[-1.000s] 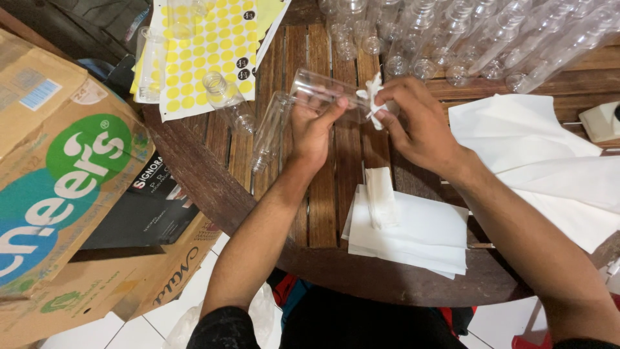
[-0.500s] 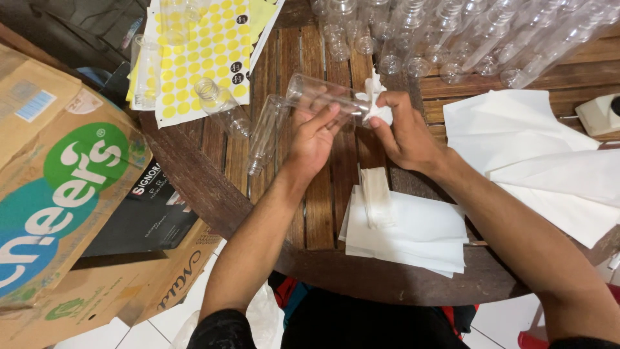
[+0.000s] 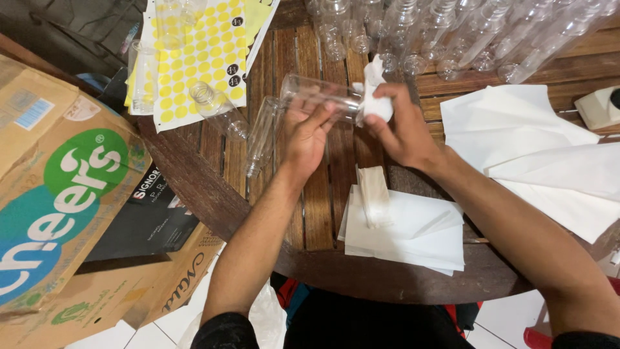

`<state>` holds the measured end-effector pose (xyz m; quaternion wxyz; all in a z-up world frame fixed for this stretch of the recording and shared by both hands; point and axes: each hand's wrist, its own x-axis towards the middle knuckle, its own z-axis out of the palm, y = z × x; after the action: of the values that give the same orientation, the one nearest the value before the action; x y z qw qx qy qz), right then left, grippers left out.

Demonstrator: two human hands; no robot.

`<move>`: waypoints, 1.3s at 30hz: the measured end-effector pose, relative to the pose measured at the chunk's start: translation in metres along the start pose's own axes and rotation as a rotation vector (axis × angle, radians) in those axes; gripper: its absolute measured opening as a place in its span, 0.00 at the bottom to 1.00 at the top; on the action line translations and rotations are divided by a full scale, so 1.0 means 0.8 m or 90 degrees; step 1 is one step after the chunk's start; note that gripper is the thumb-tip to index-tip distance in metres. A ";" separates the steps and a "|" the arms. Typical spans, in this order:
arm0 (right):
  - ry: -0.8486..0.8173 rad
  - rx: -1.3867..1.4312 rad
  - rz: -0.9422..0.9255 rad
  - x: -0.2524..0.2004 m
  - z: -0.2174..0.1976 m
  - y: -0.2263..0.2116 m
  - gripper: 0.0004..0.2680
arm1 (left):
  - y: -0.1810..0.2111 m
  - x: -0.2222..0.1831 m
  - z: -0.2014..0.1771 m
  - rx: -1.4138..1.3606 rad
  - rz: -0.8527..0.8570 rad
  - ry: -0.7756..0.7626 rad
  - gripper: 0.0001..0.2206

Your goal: The person wipes the inside and outside of clear plastic bottles with a cloth and organizes them on a wooden table.

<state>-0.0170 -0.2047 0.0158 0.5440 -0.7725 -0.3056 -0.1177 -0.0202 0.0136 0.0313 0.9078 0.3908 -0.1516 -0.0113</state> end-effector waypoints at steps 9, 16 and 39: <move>0.042 0.236 0.101 0.021 0.001 -0.045 0.09 | 0.010 0.002 0.006 0.011 -0.017 0.004 0.25; 0.024 0.222 0.200 0.030 -0.023 -0.069 0.07 | 0.041 0.006 -0.004 0.471 0.282 0.055 0.56; 0.393 0.305 -0.231 -0.002 -0.182 -0.147 0.10 | -0.062 0.088 -0.014 0.742 0.096 0.092 0.25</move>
<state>-0.0668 -0.3125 0.1605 0.7444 -0.4864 -0.2782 -0.3633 0.0548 -0.0229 0.0072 0.5496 0.8131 -0.0978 0.1653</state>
